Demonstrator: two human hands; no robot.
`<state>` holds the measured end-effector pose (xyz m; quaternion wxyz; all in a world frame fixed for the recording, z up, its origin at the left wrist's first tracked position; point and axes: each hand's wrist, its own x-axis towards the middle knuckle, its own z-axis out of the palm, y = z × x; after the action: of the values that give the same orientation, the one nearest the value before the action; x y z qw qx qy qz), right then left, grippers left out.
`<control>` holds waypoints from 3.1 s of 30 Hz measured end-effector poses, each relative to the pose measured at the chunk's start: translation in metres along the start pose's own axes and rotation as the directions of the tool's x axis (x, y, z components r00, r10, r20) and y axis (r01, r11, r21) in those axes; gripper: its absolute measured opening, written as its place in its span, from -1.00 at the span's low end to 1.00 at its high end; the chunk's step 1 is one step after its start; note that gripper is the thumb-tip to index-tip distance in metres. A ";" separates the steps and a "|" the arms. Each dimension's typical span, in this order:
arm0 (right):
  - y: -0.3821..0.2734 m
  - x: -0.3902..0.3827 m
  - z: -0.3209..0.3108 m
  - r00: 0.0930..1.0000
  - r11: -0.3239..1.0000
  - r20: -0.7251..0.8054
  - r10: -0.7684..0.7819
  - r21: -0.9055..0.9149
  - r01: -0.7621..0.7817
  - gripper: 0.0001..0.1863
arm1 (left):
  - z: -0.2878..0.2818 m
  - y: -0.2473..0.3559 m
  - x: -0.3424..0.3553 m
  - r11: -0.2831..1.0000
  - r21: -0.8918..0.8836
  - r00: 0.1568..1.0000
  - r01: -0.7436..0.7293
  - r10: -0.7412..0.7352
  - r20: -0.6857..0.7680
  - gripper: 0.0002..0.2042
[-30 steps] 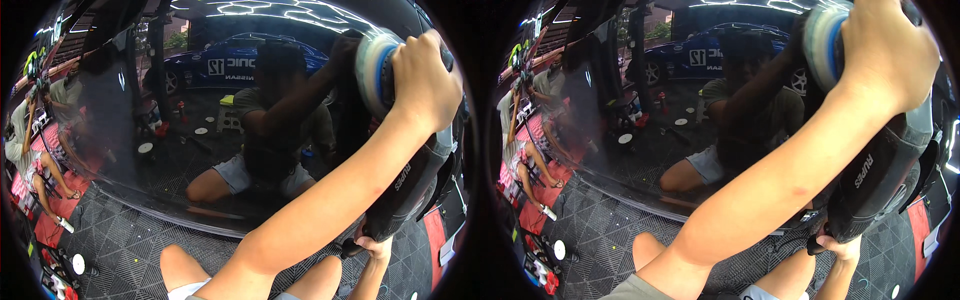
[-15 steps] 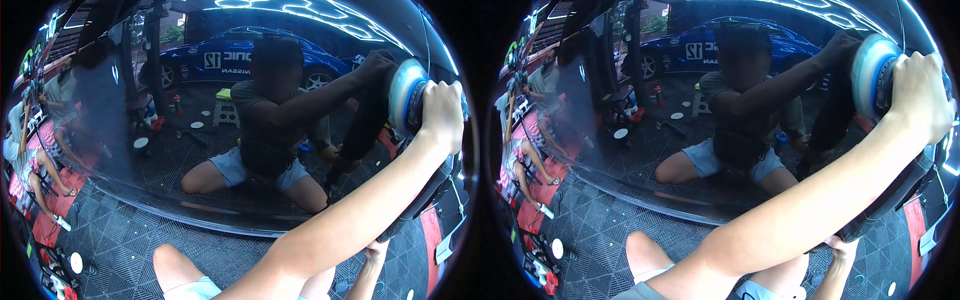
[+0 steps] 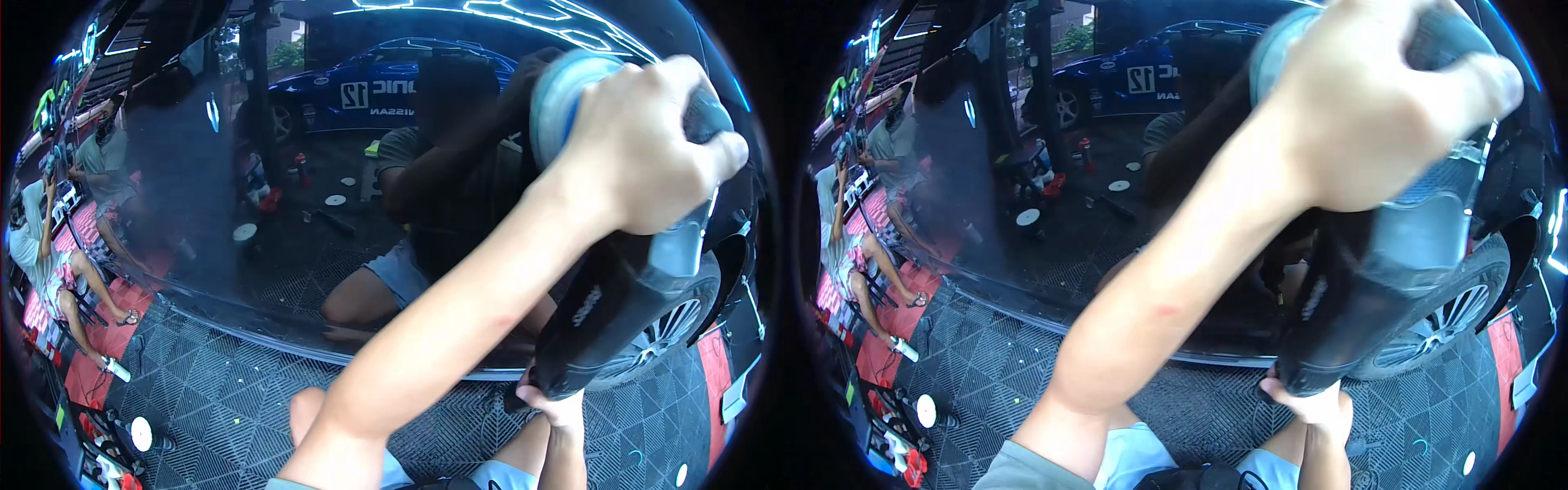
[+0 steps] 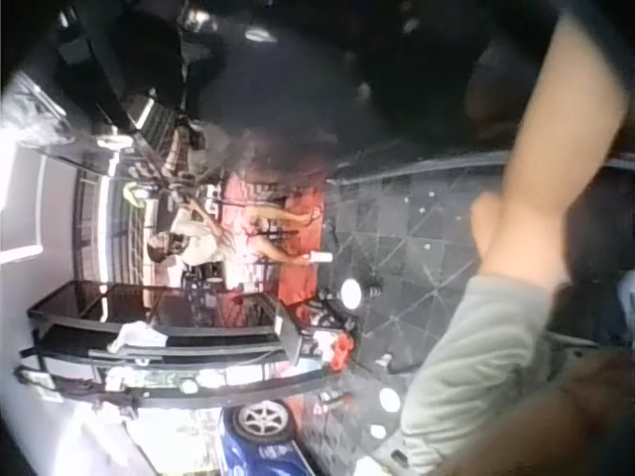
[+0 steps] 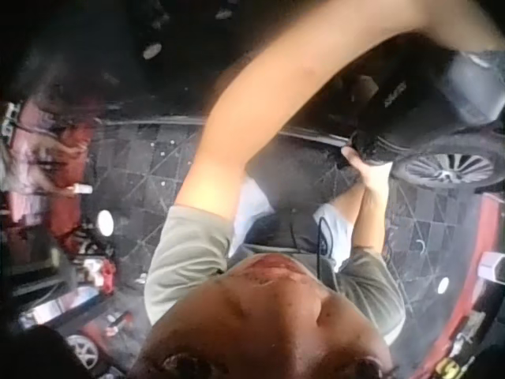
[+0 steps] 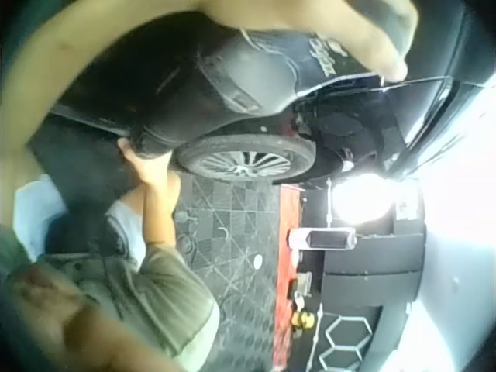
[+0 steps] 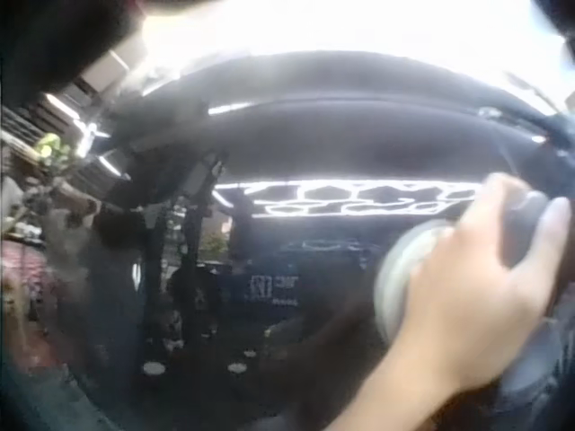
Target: Using a power buffer to polish the side door of a black car.
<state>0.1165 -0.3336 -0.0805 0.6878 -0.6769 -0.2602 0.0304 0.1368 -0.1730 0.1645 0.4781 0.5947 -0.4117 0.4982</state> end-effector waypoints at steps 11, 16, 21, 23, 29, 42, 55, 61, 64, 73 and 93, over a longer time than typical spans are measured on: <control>0.005 0.015 0.099 0.962 0.980 0.195 -0.193 -0.005 0.198 0.26 | -0.142 0.042 -0.026 0.957 -0.272 0.990 0.103 -0.074 0.118 -0.55; 0.001 0.025 0.144 0.815 0.873 0.332 -0.475 0.067 0.482 0.30 | -0.206 0.044 -0.042 0.940 -0.341 0.978 0.027 0.046 0.203 -0.36; 0.006 0.023 0.161 0.839 0.939 0.423 -0.342 0.113 0.326 0.19 | -0.240 0.049 -0.076 0.990 -0.137 0.997 -0.044 0.052 0.055 -0.31; 0.011 0.023 0.156 0.833 0.942 0.441 -0.335 0.128 0.311 0.19 | -0.234 0.044 -0.082 0.993 -0.073 0.995 -0.091 0.087 -0.055 -0.30; 0.021 0.025 0.112 0.838 0.889 0.305 -0.453 0.080 0.451 0.07 | -0.200 0.028 -0.081 0.973 -0.219 0.983 -0.071 0.105 0.149 -0.30; 0.047 0.000 -0.049 0.993 0.975 0.103 0.049 -0.222 -0.025 -0.50 | -0.016 -0.020 -0.050 0.946 -0.115 0.943 -0.302 0.280 -0.178 -0.72; 0.085 -0.026 -0.103 1.000 0.995 -0.014 0.025 0.094 -0.023 -0.60 | 0.123 -0.048 -0.057 0.989 -0.036 0.988 -0.146 0.144 -0.055 -0.70; 0.085 -0.030 -0.050 0.987 0.987 -0.008 0.161 0.012 -0.161 -0.65 | 0.049 -0.017 -0.085 0.997 0.039 0.995 -0.072 0.068 0.076 -0.61; 0.096 -0.023 0.001 0.991 0.993 0.076 0.109 0.034 -0.111 -0.66 | -0.010 0.014 -0.108 0.987 0.160 0.998 0.027 -0.035 0.049 -0.55; 0.096 -0.015 0.142 0.937 0.962 0.221 -0.269 0.107 0.251 0.26 | -0.146 0.058 -0.160 0.961 0.107 0.951 0.254 -0.228 -0.211 -0.36; 0.128 -0.020 0.074 0.960 0.975 0.171 -0.222 0.019 0.222 0.08 | -0.084 0.029 -0.200 0.950 0.151 0.955 0.272 -0.248 -0.162 -0.26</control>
<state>0.1097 -0.2632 -0.2123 0.6617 -0.6386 -0.3928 0.0116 0.0593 -0.0938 -0.0242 0.5147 0.6462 -0.2504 0.5049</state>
